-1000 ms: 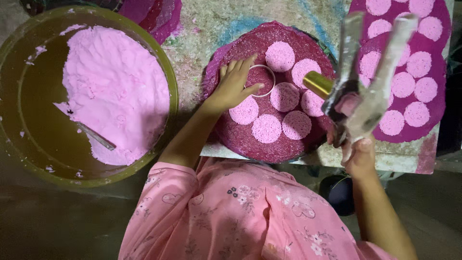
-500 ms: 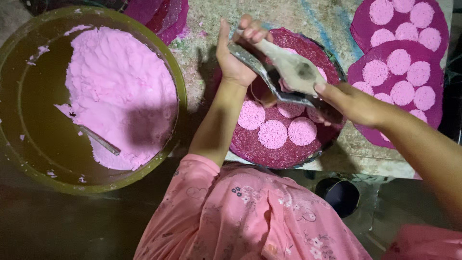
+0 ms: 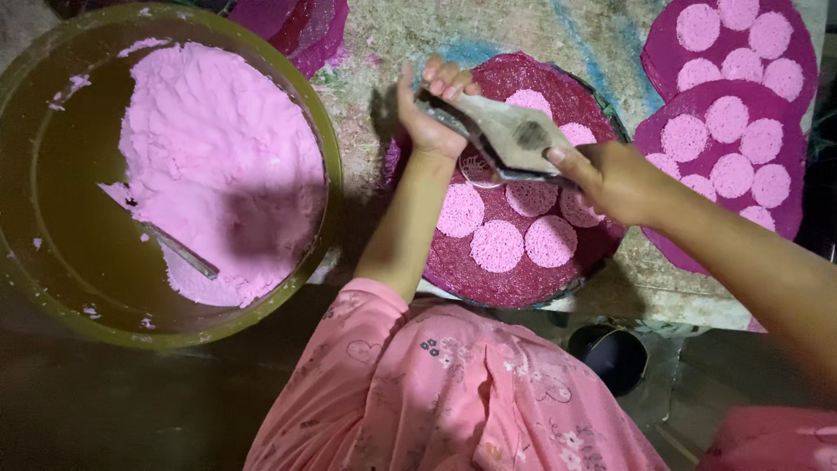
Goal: The person uses a hand-held extruder press to deposit pink batter into round discs onto circular mats on the work table. They squeeze the press over the mat to form each disc, refill the press with batter from a large basin, and repeat the process across the mats.
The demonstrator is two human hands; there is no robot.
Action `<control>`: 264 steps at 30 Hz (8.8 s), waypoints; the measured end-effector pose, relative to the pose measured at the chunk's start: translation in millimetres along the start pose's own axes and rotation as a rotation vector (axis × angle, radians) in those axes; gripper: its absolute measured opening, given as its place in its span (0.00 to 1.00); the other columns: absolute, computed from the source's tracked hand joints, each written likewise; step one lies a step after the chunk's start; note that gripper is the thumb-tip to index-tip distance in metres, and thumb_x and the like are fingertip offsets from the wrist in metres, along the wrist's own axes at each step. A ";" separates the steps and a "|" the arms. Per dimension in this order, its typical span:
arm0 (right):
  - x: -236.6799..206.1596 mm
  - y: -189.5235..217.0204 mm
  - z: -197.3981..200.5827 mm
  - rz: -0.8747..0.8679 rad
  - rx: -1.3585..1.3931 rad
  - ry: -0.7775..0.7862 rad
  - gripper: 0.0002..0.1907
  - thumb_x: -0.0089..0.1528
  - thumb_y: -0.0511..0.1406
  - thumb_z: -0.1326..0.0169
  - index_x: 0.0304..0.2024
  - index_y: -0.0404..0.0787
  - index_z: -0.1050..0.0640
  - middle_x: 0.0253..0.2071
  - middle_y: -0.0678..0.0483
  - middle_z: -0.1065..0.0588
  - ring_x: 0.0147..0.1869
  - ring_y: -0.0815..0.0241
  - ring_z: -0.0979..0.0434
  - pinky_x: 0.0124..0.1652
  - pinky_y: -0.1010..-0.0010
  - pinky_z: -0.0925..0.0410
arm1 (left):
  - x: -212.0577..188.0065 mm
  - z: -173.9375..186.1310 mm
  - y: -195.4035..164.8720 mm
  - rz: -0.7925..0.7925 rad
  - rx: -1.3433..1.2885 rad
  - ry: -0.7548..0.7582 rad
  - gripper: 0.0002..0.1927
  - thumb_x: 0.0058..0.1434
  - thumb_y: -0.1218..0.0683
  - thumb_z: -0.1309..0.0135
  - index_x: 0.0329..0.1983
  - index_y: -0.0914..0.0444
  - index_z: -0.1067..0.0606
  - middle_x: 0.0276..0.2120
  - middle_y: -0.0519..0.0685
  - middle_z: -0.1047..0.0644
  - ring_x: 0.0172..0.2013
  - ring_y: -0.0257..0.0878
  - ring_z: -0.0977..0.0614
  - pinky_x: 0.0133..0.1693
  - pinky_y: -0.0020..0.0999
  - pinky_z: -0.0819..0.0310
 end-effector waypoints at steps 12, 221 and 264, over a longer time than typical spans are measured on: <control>22.8 6.6 -22.0 0.257 0.027 -0.280 0.30 0.70 0.53 0.56 0.52 0.33 0.21 0.35 0.35 0.22 0.42 0.37 0.19 0.44 0.50 0.31 | 28.7 -22.3 -32.0 0.027 0.175 0.121 0.19 0.68 0.38 0.57 0.28 0.53 0.37 0.21 0.37 0.41 0.24 0.30 0.37 0.37 0.33 0.35; -90.8 425.1 -116.7 1.251 -1.279 -0.608 0.10 0.58 0.35 0.48 0.41 0.40 0.23 0.34 0.51 0.23 0.28 0.58 0.18 0.23 0.67 0.27 | -235.7 -206.8 -359.5 -0.748 2.694 -0.117 0.42 0.49 0.50 0.32 0.69 0.57 0.31 0.51 0.61 0.23 0.47 0.58 0.19 0.47 0.48 0.22; 15.5 368.5 -144.7 1.336 0.731 0.063 0.43 0.72 0.61 0.62 0.78 0.43 0.53 0.80 0.39 0.52 0.81 0.44 0.46 0.76 0.49 0.50 | -232.4 -165.8 -346.3 -0.221 1.021 -0.346 0.11 0.57 0.62 0.44 0.43 0.68 0.26 0.34 0.51 0.27 0.29 0.39 0.25 0.28 0.32 0.32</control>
Point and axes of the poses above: each hand's wrist, its own x-axis towards the middle knuckle, its own z-axis out of the back of the hand, y = z × x, the point moved 2 cm from there along x, towards the middle knuckle
